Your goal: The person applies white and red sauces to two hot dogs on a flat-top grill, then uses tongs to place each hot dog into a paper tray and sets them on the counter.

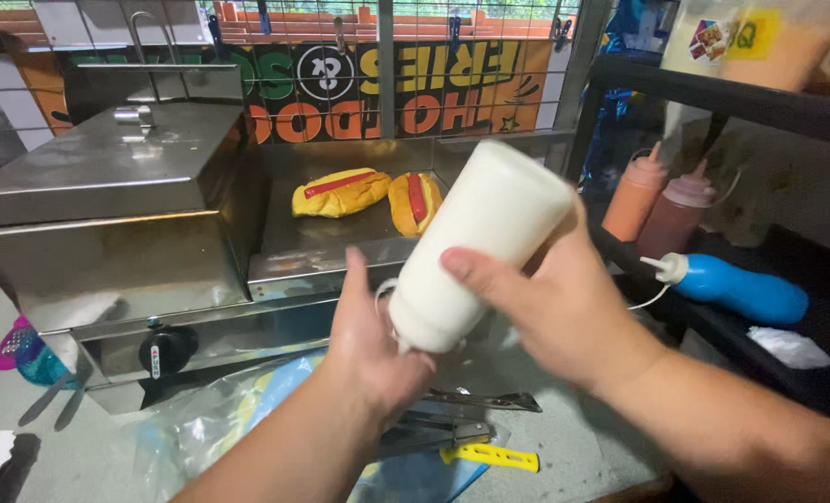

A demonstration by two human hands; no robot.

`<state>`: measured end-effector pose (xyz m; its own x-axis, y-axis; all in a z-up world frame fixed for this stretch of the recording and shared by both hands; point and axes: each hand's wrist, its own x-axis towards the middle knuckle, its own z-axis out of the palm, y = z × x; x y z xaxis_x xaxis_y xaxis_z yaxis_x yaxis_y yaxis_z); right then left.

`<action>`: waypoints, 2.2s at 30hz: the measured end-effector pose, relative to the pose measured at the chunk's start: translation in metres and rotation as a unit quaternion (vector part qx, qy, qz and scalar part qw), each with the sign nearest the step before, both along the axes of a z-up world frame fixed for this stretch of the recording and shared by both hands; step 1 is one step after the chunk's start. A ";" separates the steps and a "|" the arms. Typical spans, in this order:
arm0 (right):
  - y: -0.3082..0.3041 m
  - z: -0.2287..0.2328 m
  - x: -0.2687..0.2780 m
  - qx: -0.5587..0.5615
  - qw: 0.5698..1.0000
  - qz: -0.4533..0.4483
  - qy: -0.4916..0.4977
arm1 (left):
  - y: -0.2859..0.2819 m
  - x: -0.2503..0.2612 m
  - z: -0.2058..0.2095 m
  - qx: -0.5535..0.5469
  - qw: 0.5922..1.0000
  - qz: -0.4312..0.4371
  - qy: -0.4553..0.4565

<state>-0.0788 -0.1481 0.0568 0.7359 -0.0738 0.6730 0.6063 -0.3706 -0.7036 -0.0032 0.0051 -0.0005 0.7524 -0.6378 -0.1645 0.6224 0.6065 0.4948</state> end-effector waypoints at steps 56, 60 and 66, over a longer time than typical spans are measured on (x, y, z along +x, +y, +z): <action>-0.052 0.048 0.106 0.509 0.834 0.038 0.208 | -0.036 0.111 0.078 0.384 0.874 0.094 -0.281; -0.047 0.053 0.119 0.508 0.836 0.032 0.203 | -0.038 0.121 0.085 0.393 0.848 0.135 -0.330; -0.048 0.058 0.136 0.499 0.842 0.048 0.200 | -0.039 0.119 0.091 0.433 0.816 0.178 -0.339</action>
<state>0.0573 -0.1960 0.1144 0.9241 -0.3821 0.0079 0.2396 0.5630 -0.7909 0.1162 -0.0341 0.0907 0.9701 -0.2242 0.0927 -0.1110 -0.0704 0.9913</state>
